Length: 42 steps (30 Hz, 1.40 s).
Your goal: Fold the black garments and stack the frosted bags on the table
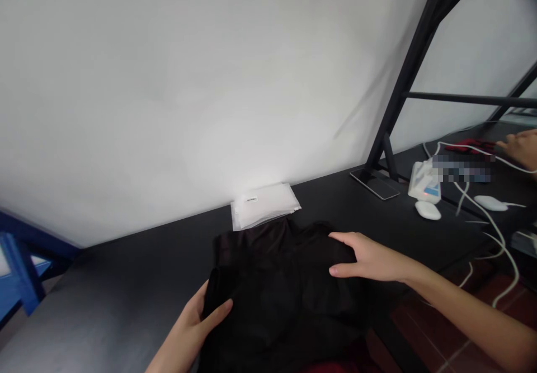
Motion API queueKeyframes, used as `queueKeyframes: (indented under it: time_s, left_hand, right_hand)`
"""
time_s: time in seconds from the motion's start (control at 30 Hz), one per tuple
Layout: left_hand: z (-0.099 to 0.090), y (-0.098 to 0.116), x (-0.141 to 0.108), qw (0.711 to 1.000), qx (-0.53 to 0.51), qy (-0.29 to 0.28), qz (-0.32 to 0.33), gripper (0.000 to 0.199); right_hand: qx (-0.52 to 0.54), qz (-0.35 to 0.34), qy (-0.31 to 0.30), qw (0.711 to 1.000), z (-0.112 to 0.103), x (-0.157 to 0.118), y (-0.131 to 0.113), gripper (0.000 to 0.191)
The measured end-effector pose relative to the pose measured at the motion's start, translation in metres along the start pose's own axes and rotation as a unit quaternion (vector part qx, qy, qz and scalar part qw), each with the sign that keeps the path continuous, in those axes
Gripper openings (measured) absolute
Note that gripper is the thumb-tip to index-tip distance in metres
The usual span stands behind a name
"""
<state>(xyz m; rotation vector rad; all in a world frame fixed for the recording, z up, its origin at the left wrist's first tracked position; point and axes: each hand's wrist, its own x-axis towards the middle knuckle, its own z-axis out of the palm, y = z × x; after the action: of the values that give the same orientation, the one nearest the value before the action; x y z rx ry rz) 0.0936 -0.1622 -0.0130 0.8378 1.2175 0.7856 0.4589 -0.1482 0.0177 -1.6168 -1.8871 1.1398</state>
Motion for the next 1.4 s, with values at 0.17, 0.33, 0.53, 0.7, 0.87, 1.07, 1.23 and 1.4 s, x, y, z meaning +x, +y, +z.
queueKeyframes:
  time_s: [0.17,0.33,0.53,0.7,0.87,1.07,1.23,1.4]
  left_hand:
    - [0.001,0.013,0.009,1.000,-0.006,0.016,0.022,0.070]
    - [0.004,0.038,0.022,0.997,-0.001,0.036,0.063,0.071]
    - [0.013,0.061,0.044,0.992,-0.001,0.059,0.108,0.071]
    - [0.017,0.058,0.038,0.998,-0.013,0.044,0.041,0.065]
    - [0.008,0.042,0.027,1.000,-0.006,0.027,-0.016,0.064]
    - [0.003,0.027,0.030,1.000,0.013,-0.002,-0.016,0.062]
    - [0.007,0.054,0.020,0.998,0.031,0.008,0.045,0.066]
    - [0.009,0.083,0.027,0.989,0.066,0.040,0.128,0.066]
  right_hand:
    - [-0.009,-0.007,-0.029,1.000,0.006,0.013,-0.012,0.056]
    - [0.040,-0.041,-0.045,0.997,-0.010,0.031,-0.026,0.028]
    - [0.090,-0.056,-0.012,0.994,-0.029,0.051,-0.042,0.035]
    - [0.095,-0.022,-0.055,0.994,-0.026,0.045,-0.042,0.027]
    - [0.057,-0.015,-0.098,0.993,-0.018,0.033,-0.032,0.030]
    - [-0.018,-0.050,-0.063,0.997,-0.014,0.032,-0.027,0.017]
    - [-0.030,-0.088,-0.040,0.995,-0.039,0.023,-0.045,0.021]
    - [0.044,-0.106,-0.014,0.993,-0.060,0.031,-0.064,0.034]
